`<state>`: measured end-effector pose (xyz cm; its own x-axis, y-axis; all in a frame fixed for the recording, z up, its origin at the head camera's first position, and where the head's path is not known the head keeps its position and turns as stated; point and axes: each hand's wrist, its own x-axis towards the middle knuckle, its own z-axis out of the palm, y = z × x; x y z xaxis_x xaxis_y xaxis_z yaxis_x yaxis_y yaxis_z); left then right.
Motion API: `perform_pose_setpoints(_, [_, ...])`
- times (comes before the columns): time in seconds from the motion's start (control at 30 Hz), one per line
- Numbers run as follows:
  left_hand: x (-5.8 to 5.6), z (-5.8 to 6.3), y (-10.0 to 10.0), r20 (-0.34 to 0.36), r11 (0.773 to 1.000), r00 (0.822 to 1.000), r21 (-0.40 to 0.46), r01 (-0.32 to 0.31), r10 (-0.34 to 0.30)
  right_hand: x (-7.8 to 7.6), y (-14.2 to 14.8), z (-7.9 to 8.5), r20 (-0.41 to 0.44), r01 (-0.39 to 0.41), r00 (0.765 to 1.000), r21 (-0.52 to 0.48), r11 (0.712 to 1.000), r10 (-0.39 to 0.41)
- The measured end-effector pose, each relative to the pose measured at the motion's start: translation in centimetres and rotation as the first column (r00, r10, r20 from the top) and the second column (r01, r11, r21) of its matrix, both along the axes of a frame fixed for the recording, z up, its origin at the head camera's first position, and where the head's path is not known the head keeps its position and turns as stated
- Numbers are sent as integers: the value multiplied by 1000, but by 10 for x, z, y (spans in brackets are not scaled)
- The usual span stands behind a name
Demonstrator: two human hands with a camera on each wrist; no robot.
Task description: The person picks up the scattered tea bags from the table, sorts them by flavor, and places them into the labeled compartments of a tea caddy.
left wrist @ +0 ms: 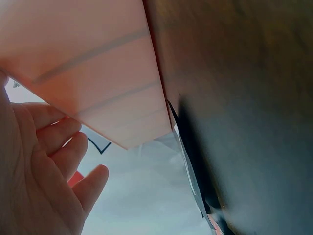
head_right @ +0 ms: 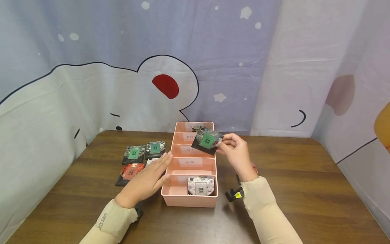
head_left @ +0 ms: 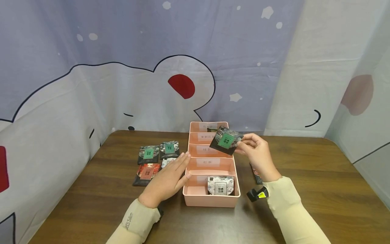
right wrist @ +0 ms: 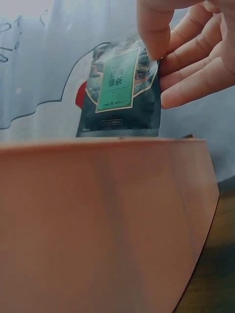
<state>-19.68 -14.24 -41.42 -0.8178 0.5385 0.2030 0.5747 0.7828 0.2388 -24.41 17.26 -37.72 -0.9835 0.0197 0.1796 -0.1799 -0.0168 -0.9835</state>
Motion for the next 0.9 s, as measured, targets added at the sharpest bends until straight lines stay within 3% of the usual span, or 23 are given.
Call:
perform_pose_setpoints(0.2, [-1, 0, 0, -5, 1000, 1000, 1, 3, -3, -4, -1, -9, -94, 5, 996, 116, 993, 6])
perform_pose_setpoints(0.33, [-1, -1, -1, -8, 1000, 1000, 6, 8, -8, -6, 0, -11, -180, 33, 984, 256, 966, 15])
perform_pose_setpoints(0.4, [-1, -1, -1, -13, 1000, 1000, 9, 11, -10, -5, 1, -10, -224, 53, 974, 336, 940, 25])
perform_pose_setpoints(0.57, [0, -1, -1, -10, 1000, 1000, 11, 9, -9, -3, 4, -6, -326, 125, 943, 531, 838, 67])
perform_pose_setpoints(0.9, [-1, -2, -1, -8, 1000, 1000, 9, 8, -8, 4, 6, 2, -389, 118, 885, 719, 685, 256])
